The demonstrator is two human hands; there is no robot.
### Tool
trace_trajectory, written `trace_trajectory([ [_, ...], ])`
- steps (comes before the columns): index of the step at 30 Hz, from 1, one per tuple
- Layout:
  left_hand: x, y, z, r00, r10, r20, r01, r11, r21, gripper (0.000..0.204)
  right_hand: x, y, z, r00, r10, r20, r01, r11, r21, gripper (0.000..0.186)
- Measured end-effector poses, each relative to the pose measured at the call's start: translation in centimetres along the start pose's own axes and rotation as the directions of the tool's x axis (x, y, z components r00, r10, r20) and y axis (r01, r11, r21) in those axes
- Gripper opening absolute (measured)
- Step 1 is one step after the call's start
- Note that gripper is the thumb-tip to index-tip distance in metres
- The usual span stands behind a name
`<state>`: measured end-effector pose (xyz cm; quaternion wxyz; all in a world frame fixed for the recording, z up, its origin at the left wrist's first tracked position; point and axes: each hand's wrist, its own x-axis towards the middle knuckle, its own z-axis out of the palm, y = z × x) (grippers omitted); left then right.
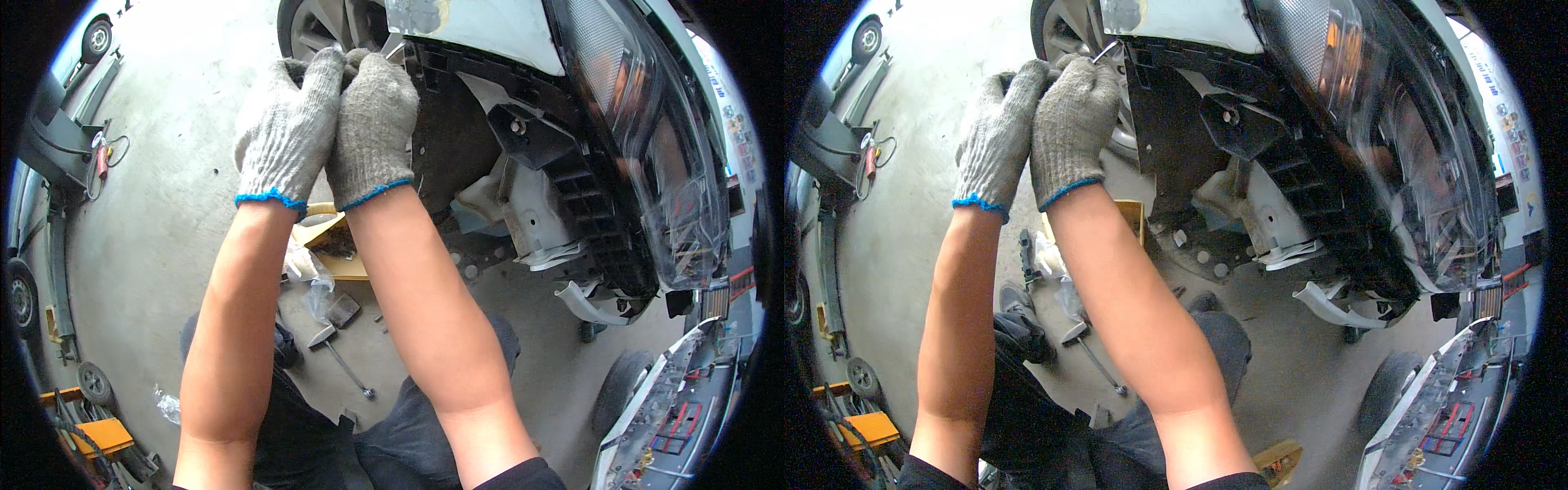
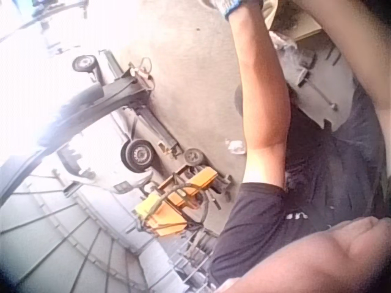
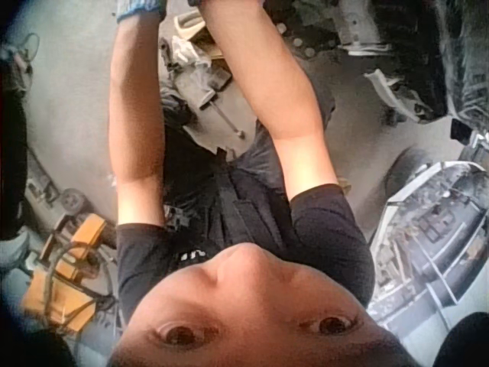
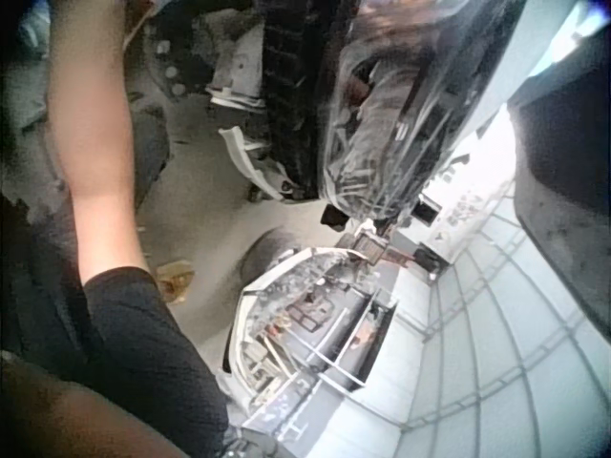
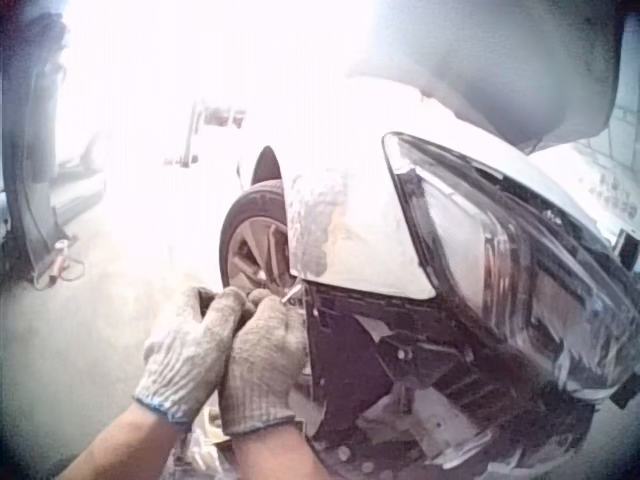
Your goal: The person is repairing a damaged front bumper on a white car. They use a screwdriver to pry and remove broken plastic clips and trim pieces from the bumper area, then use pliers and a hammer to extract remaining fasteners and damaged sections.
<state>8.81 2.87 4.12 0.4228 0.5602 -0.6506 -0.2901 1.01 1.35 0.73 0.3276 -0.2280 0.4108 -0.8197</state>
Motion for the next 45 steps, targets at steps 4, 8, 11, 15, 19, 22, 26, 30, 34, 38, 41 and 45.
trace_trajectory([
  [4, 0.7, -1.4, -0.6, 0.987, -0.041, 0.156, 0.066, 0.985, -0.158, 0.066, 0.2, 0.3, 0.7, 0.998, -0.002, -0.069, -0.011, 0.981, -0.194, 0.033],
  [8, 0.2, -0.4, -0.6, 0.954, -0.042, 0.297, 0.139, 0.939, -0.314, 0.061, 0.7, 0.4, 0.2, 0.996, -0.063, -0.069, 0.046, 0.974, -0.22, 0.033],
  [11, 0.5, -0.9, -1.5, 0.943, -0.002, 0.332, 0.139, 0.911, -0.388, 0.057, 0.1, 0.3, 1.1, 0.996, -0.063, -0.062, 0.046, 0.969, -0.244, 0.032],
  [15, 0.3, -1.3, -0.7, 0.943, 0.003, 0.333, 0.167, 0.861, -0.48, 0.052, -0.4, -0.2, 1.0, 0.993, -0.111, -0.038, 0.091, 0.938, -0.335, 0.034],
  [19, 1.2, -1.8, -0.1, 0.948, 0.065, 0.313, 0.111, 0.852, -0.512, 0.048, 0.5, 0.4, 0.8, 0.987, -0.162, -0.022, 0.143, 0.921, -0.363, 0.035],
  [22, 1.2, -1.3, -0.2, 0.957, 0.04, 0.287, 0.109, 0.868, -0.485, 0.045, 0.5, 0.4, 0.7, 0.986, -0.167, -0.024, 0.147, 0.92, -0.363, 0.036],
  [26, 1.7, -1.0, -0.2, 0.968, 0.067, 0.242, 0.028, 0.929, -0.37, 0.042, 1.1, 0.3, 0.6, 0.992, -0.124, -0.014, 0.114, 0.941, -0.317, 0.035],
  [30, 2.6, -1.8, 0.9, 0.961, 0.246, 0.126, -0.197, 0.93, -0.31, 0.043, 2.8, 0.8, 0.0, 0.978, -0.178, 0.11, 0.207, 0.9, -0.383, 0.03],
  [34, 2.0, -0.8, 0.9, 0.97, 0.077, 0.229, 0.023, 0.914, -0.406, 0.045, 3.6, 0.8, -0.6, 0.982, -0.097, 0.161, 0.149, 0.922, -0.356, 0.026],
  [38, 1.7, -0.4, 0.6, 0.971, -0.005, 0.239, 0.113, 0.89, -0.443, 0.046, 3.1, 0.7, 0.2, 0.985, -0.142, 0.098, 0.168, 0.914, -0.368, 0.027],
  [41, 2.3, -0.9, 0.3, 0.951, -0.084, 0.297, 0.193, 0.912, -0.361, 0.053, 2.1, -0.3, 0.8, 0.989, -0.137, 0.063, 0.151, 0.871, -0.467, 0.029],
  [45, 2.0, -1.3, 0.6, 0.925, -0.095, 0.368, 0.245, 0.889, -0.387, 0.065, 2.3, -0.1, 1.1, 0.989, -0.142, 0.038, 0.142, 0.861, -0.488, 0.033],
])
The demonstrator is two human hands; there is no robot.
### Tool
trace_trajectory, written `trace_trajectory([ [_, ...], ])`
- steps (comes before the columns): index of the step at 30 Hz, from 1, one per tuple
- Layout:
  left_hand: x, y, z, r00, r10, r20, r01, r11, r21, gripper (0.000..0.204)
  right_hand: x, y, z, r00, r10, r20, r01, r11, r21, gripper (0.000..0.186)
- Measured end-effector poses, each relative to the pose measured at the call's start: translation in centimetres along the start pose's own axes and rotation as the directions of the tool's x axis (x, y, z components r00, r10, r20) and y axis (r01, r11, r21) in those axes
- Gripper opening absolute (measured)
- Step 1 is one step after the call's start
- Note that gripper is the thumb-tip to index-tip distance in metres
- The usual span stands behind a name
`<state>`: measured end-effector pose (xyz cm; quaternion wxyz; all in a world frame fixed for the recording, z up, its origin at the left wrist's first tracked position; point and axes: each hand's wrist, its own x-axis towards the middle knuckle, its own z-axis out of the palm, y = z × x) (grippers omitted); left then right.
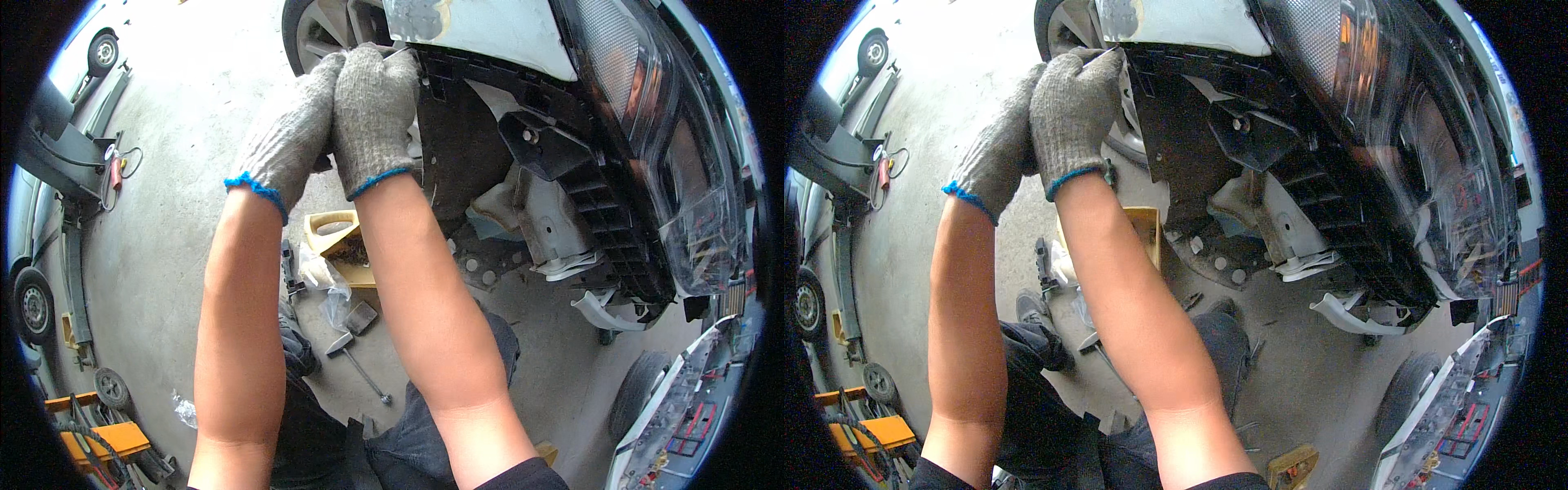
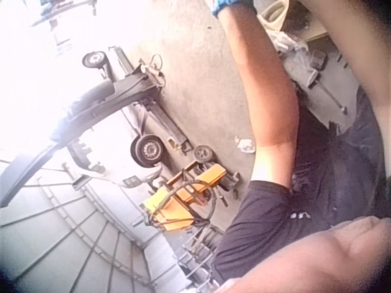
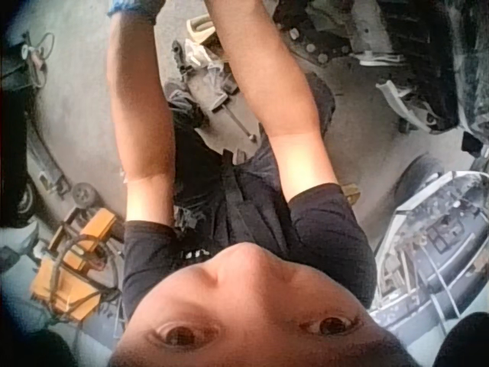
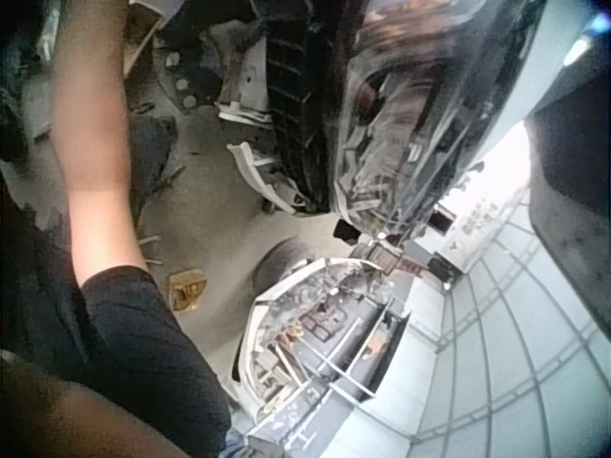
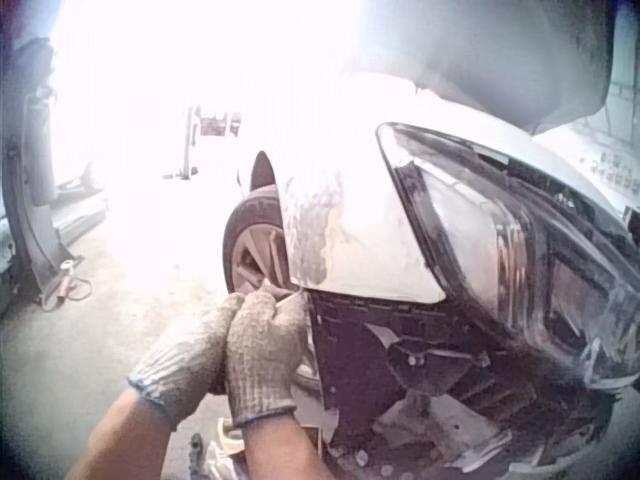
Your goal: The person is repairing a damaged front bumper on a white car. They use a screwdriver to pry and remove broken plastic clips and trim pieces from the bumper area, then use pliers and a hammer to extract remaining fasteners and damaged sections.
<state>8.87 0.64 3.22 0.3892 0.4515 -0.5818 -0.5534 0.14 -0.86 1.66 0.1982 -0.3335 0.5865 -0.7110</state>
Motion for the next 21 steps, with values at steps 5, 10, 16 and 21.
trace_trajectory([
  [5, 1.1, -0.3, -0.4, 0.992, -0.102, 0.076, 0.106, 0.993, -0.047, 0.052, 0.5, 1.3, -0.3, 0.995, -0.028, 0.094, 0.028, 1.0, -0.003, 0.035],
  [10, 1.6, -2.1, -0.3, 0.989, 0.102, 0.103, -0.104, 0.994, 0.014, 0.061, 0.2, 1.0, -1.0, 0.989, -0.086, 0.118, 0.084, 0.996, 0.025, 0.037],
  [16, 0.1, -0.2, 0.6, 0.999, -0.016, 0.031, 0.018, 0.998, -0.055, 0.051, 1.6, 2.6, -1.4, 0.945, -0.237, 0.224, 0.296, 0.913, -0.28, 0.037],
  [21, -0.5, 0.4, 0.5, 0.997, -0.011, 0.072, 0.016, 0.997, -0.079, 0.06, 2.3, 4.4, -0.6, 0.817, -0.47, 0.334, 0.575, 0.705, -0.416, 0.033],
])
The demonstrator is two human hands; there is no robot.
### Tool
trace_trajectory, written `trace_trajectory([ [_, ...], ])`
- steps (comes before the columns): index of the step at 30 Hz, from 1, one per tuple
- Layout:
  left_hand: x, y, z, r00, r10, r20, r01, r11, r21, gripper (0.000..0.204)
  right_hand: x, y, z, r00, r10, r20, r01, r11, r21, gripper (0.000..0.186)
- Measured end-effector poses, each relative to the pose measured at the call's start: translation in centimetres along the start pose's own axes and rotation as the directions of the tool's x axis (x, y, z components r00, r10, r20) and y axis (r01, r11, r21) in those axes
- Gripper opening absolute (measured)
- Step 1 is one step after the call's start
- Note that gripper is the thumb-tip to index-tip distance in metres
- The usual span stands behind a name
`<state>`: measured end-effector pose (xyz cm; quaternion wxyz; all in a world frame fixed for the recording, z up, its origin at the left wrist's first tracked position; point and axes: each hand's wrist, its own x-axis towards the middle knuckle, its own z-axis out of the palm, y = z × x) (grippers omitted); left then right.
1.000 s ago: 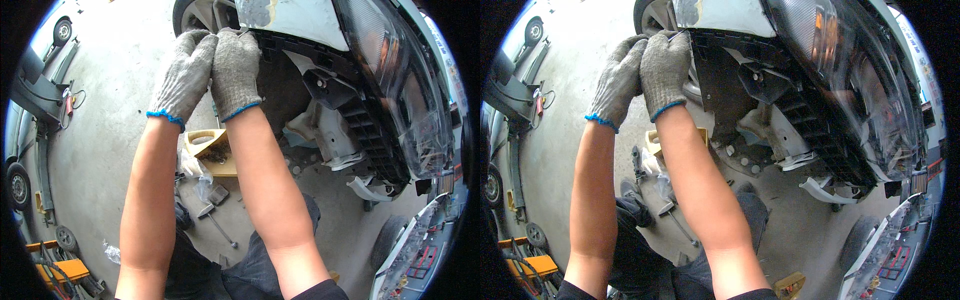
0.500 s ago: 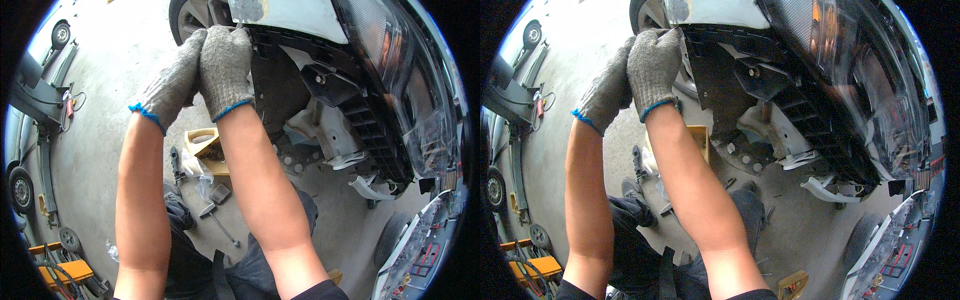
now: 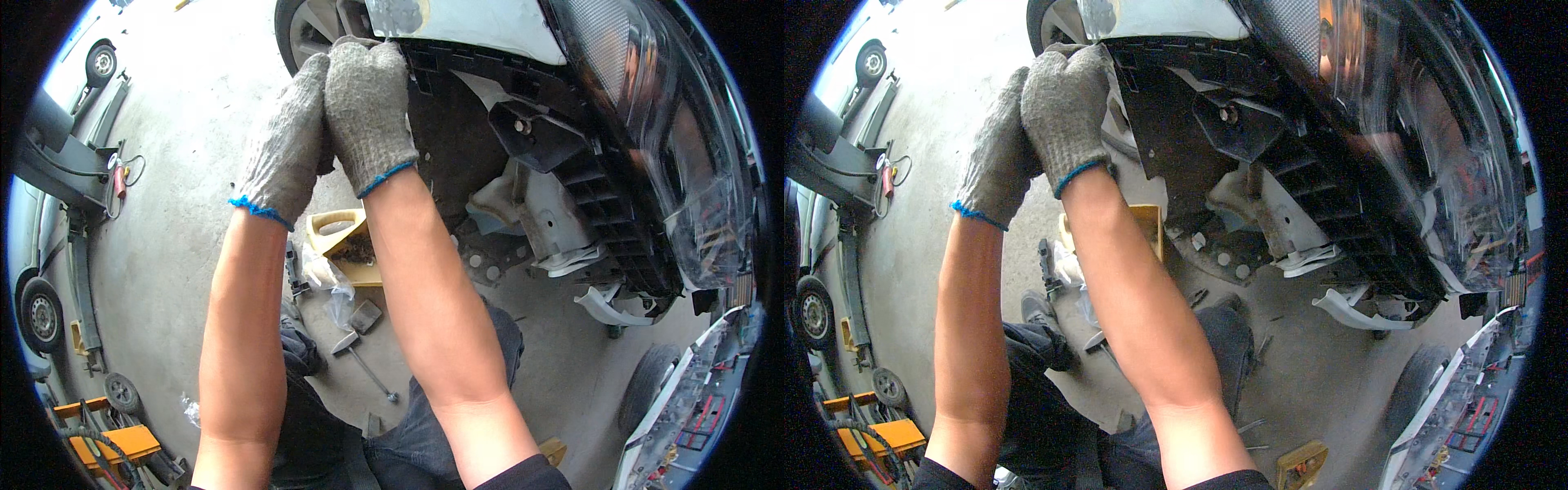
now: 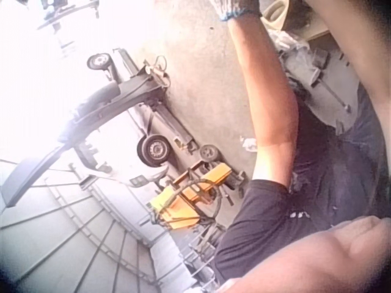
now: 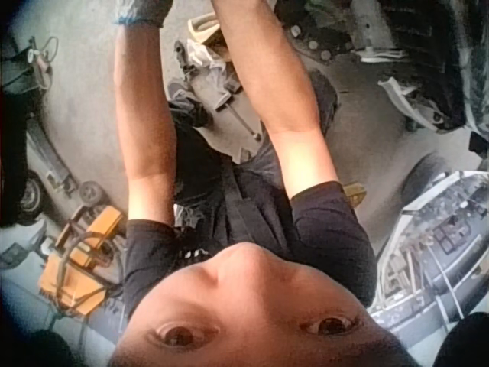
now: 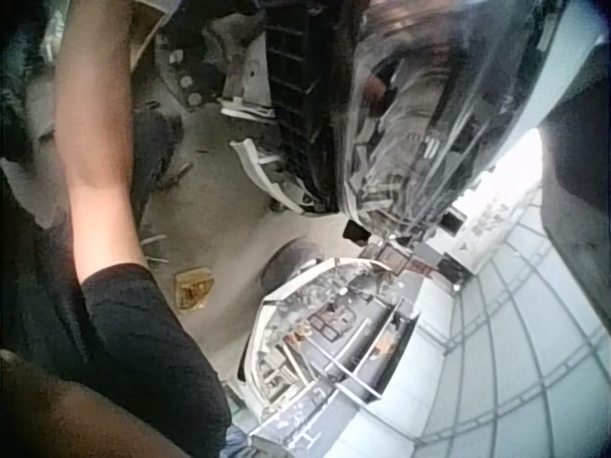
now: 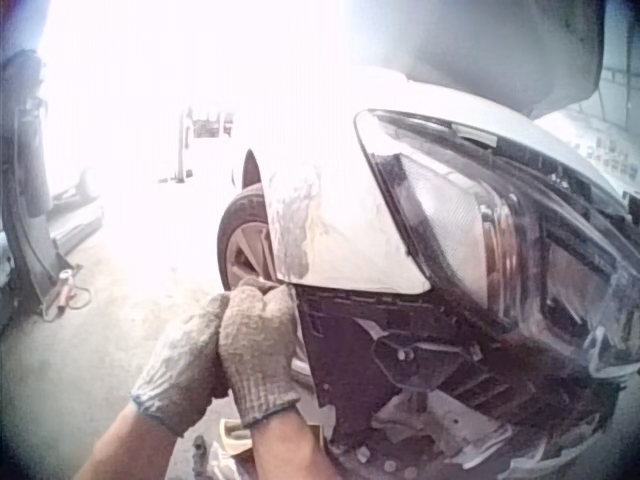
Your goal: The person is repairing a damaged front bumper on a white car. They use a screwdriver to pry and remove broken plastic clips and trim pieces from the bumper area, then use pliers and a hammer to extract remaining fasteners and damaged sections.
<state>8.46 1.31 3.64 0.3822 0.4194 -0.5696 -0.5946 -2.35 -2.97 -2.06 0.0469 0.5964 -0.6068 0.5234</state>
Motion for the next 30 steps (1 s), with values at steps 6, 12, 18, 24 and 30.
trace_trajectory([
  [6, -0.4, -0.2, 1.5, 0.999, 0.002, -0.051, -0.015, 0.969, -0.247, 0.064, 0.0, -2.8, -3.4, 0.984, -0.087, 0.158, 0.157, 0.845, -0.511, 0.028],
  [12, -0.1, -0.7, 1.6, 0.997, 0.073, -0.018, -0.075, 0.99, -0.122, 0.051, 0.6, -2.1, -3.8, 0.965, 0.261, 0.029, -0.251, 0.885, 0.392, 0.028],
  [18, -0.1, 0.0, 0.9, 0.999, -0.011, -0.034, 0.004, 0.979, -0.205, 0.052, 0.6, -3.9, -3.2, 0.903, 0.429, 0.016, -0.388, 0.8, 0.457, 0.032],
  [24, -0.5, -0.2, -0.7, 0.997, 0.018, -0.07, -0.014, 0.998, 0.054, 0.048, -0.3, -3.9, -1.3, 0.882, 0.47, 0.036, -0.395, 0.696, 0.6, 0.035],
  [30, -0.1, -0.7, 0.3, 0.977, 0.191, -0.094, -0.183, 0.979, 0.087, 0.053, 0.0, -0.3, -0.9, 0.993, 0.09, 0.075, -0.104, 0.975, 0.197, 0.038],
])
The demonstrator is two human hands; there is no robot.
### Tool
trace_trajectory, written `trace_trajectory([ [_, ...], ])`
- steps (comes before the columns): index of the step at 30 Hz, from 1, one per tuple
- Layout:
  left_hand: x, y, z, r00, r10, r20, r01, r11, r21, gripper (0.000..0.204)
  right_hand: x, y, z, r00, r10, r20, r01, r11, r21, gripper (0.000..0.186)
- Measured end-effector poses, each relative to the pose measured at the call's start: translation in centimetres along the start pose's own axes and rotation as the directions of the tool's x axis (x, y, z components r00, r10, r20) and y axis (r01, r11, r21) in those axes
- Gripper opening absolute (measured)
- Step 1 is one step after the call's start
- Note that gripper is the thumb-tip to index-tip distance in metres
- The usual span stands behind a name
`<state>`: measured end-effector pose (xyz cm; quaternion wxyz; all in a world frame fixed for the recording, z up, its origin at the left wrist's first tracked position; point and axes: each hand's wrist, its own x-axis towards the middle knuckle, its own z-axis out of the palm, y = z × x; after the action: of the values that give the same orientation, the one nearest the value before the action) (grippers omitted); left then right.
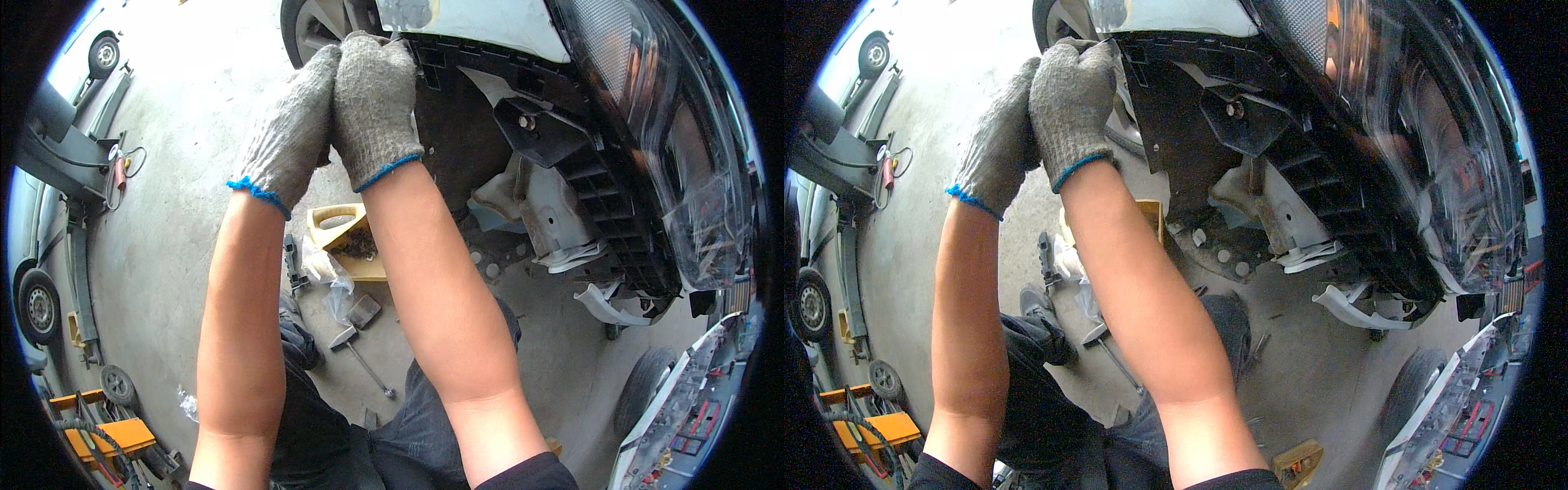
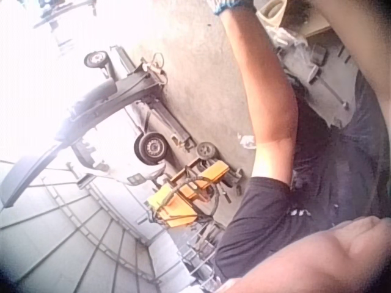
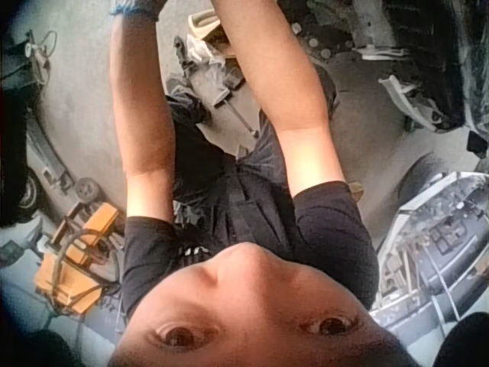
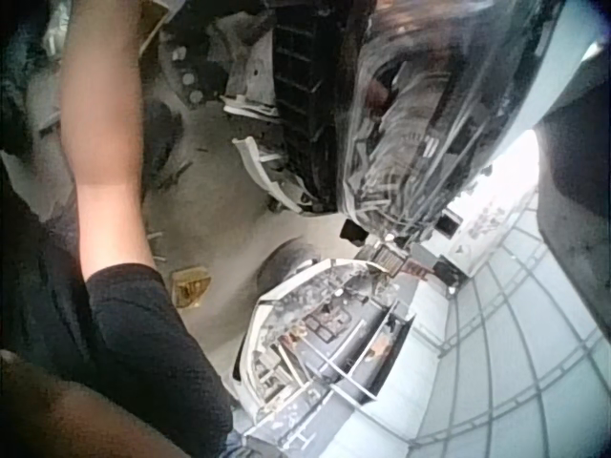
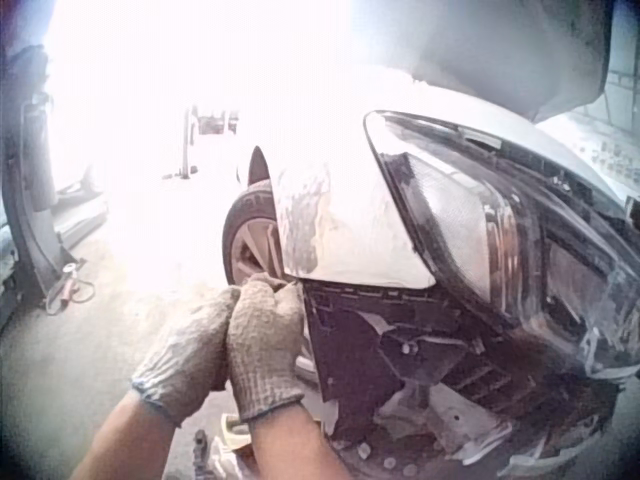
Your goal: The person is repairing a damaged front bumper on a white car. They use a screwdriver to pry and remove broken plastic clips and trim pieces from the bumper area, then use pliers and a hammer to extract remaining fasteners and damaged sections.
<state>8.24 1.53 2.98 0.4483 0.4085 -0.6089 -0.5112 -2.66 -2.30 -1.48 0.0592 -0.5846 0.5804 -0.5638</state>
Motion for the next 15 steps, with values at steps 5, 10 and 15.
trace_trajectory([
  [5, 0.4, 0.1, -0.2, 1.0, -0.015, -0.027, 0.015, 0.999, 0.031, 0.055, 0.0, -0.8, 1.0, 0.978, 0.2, -0.059, -0.185, 0.962, 0.199, 0.039],
  [10, 0.4, -0.4, -0.3, 0.999, -0.029, -0.035, 0.03, 1.0, 0.009, 0.051, 0.0, -0.6, 0.3, 0.997, 0.058, 0.041, -0.059, 0.998, 0.018, 0.039],
  [15, -0.2, 1.3, -0.1, 0.997, -0.071, 0.03, 0.065, 0.983, 0.174, 0.047, 0.4, -0.1, -0.1, 0.997, -0.064, 0.049, 0.068, 0.995, -0.079, 0.037],
])
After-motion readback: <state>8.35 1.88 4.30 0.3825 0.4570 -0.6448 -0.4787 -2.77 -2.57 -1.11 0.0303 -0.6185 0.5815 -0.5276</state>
